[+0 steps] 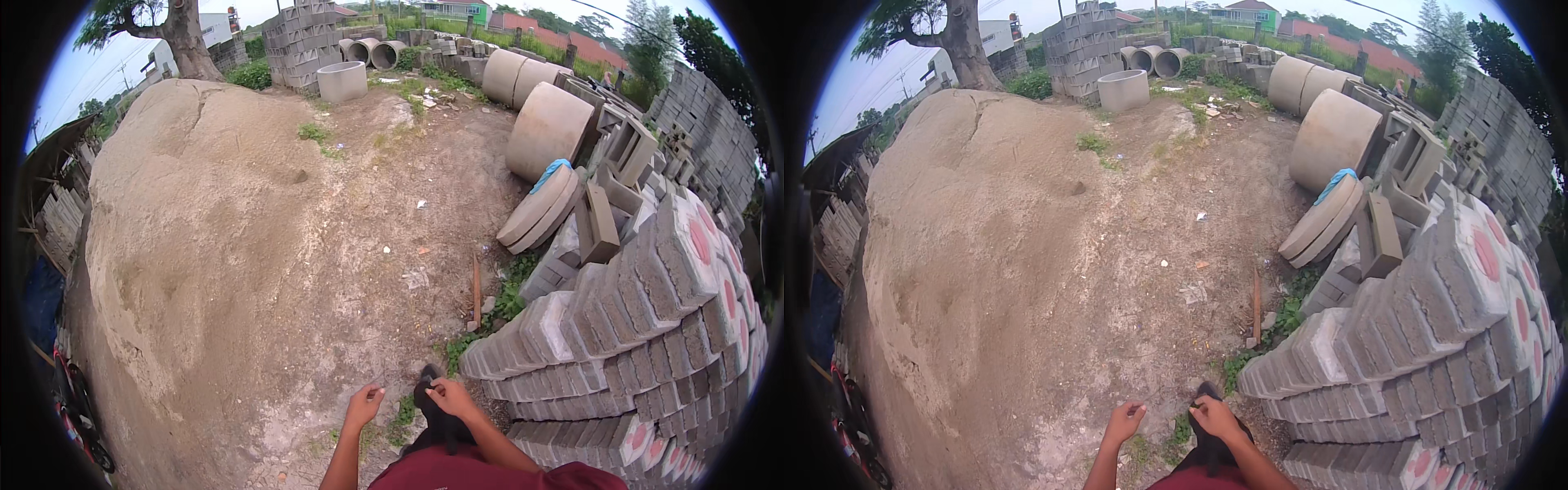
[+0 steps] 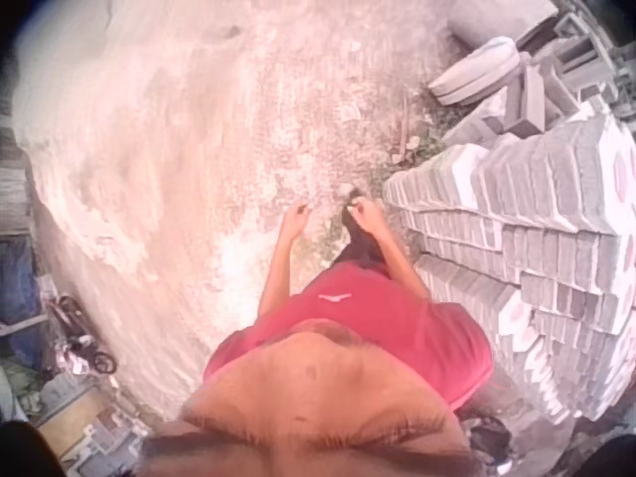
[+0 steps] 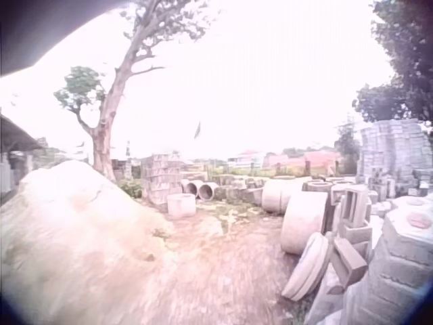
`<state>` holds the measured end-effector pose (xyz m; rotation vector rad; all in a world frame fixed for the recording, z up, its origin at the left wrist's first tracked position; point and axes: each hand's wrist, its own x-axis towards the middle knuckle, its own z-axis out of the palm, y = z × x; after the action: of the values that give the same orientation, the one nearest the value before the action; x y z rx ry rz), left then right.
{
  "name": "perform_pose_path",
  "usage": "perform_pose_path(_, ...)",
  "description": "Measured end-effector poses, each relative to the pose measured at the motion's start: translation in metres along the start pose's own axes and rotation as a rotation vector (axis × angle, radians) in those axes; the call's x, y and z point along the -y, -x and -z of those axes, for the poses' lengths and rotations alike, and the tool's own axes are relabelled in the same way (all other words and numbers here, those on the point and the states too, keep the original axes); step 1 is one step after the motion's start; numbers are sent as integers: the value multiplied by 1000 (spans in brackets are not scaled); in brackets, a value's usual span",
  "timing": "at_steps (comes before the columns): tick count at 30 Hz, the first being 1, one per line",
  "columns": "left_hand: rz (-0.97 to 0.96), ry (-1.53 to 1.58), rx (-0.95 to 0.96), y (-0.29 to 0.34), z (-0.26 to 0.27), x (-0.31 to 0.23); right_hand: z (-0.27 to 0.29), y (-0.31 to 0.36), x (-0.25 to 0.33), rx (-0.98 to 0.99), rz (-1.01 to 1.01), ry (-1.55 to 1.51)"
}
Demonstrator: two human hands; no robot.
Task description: The person picks up decorative concrete blocks from a stack on the ground and places them onto the flatbed of a small truck.
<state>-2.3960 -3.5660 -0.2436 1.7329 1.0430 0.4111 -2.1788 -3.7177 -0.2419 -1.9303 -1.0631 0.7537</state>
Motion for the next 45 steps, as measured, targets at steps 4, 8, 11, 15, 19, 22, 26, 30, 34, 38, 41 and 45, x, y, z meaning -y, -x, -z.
perform_pose_path(4, 1, -26, 4, -146, 15, -19, 12, -147, 12, -126, -28, -88)
perform_pose_path(8, -18, -171, 22, -299, 42, -87, 62, -301, 49, -109, -1, -15)
perform_pose_path(11, -61, -111, 17, -403, 65, -149, 104, -403, 81, -89, 43, 40)
perform_pose_path(15, -11, 65, 23, -524, 85, -233, 162, -525, 122, -67, 29, 29)
perform_pose_path(19, -17, 186, -53, -640, 86, -247, 186, -654, 123, -62, 68, 102)
perform_pose_path(22, -69, 109, -64, -736, 90, -265, 201, -761, 126, -82, 37, 75)
perform_pose_path(26, -49, 108, -27, -873, 122, -281, 214, -903, 151, -57, 12, 55)
perform_pose_path(30, -102, 20, 16, -1018, 168, -334, 243, -1039, 203, -40, 14, 68)
perform_pose_path(34, -133, 42, 29, -1155, 215, -398, 267, -1160, 239, -82, 3, -43)
perform_pose_path(38, -118, 40, 25, -1283, 239, -417, 283, -1280, 246, -111, -26, -93)
perform_pose_path(41, -58, 20, 0, -1373, 236, -421, 294, -1378, 233, -101, -41, -16)
perform_pose_path(45, 84, -63, 44, -1517, 228, -404, 310, -1542, 204, 25, -1, 24)
